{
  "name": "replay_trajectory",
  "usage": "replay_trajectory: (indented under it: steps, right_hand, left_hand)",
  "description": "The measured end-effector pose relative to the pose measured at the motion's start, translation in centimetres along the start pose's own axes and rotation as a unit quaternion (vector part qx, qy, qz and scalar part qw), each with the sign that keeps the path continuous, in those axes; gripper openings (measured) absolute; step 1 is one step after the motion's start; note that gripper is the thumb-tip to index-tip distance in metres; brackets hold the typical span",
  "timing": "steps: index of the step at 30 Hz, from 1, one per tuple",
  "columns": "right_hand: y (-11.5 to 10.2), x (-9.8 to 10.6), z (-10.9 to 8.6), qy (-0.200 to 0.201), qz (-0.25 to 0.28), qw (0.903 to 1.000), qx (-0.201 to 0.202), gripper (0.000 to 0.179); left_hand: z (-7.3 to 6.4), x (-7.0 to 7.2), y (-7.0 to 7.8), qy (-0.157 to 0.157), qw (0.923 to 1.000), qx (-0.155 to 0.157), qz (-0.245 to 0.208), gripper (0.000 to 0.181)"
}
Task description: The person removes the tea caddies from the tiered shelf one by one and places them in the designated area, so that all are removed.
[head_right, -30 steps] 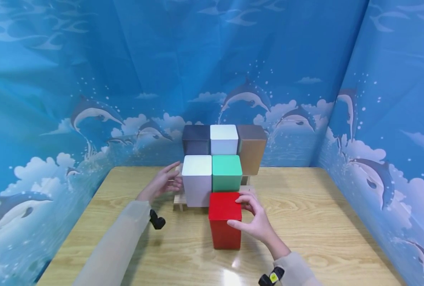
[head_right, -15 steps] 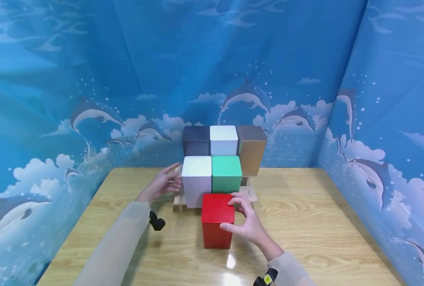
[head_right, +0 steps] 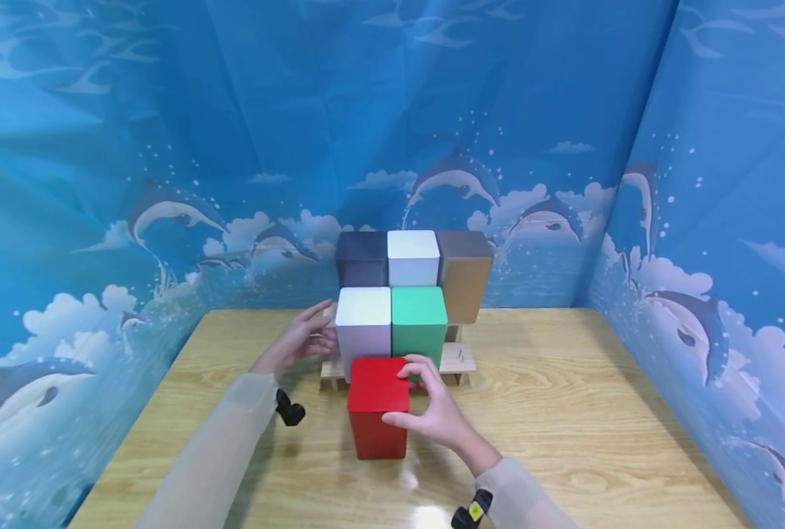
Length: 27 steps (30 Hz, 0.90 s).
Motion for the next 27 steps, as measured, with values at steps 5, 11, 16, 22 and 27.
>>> replay_trajectory:
  steps: [5,11,16,22,27]
  right_hand:
    - [-0.4,-0.8,0.4,-0.009,-0.005,0.9999,-0.007,0.05]
    - [-0.8,-1.8,1.0,-0.022,0.007,0.9997,-0.003,0.05]
    - [-1.0,-2.6,1.5,-0.031,0.011,0.9994,0.007,0.051]
    - [-1.2,-3.5,2.0,-0.036,0.009,0.9992,0.013,0.051]
    - [-0.8,-4.2,2.4,-0.039,0.012,0.999,0.017,0.053]
  left_hand:
    - [0.0,0.0,0.0,-0.003,1.0,-0.001,0.001,0.049]
    - [0.1,0.2,0.0,-0.011,0.9999,-0.001,0.012,0.051]
    - [0.1,0.2,0.1,-0.014,0.9997,-0.002,0.021,0.05]
    - [0.1,0.1,0.1,-0.015,0.9998,-0.005,0.014,0.052]
    - [-0.1,0.2,0.1,-0.016,0.9997,-0.009,0.015,0.052]
Point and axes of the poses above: each hand's wrist, its own z-axis towards the middle knuckle, its own x-axis out of the back of the hand, y = z × x, the point moved 1 cm from there along z, towards the middle knuckle, and after that the axes turned 9 degrees about -x, right-handed, at the moved point
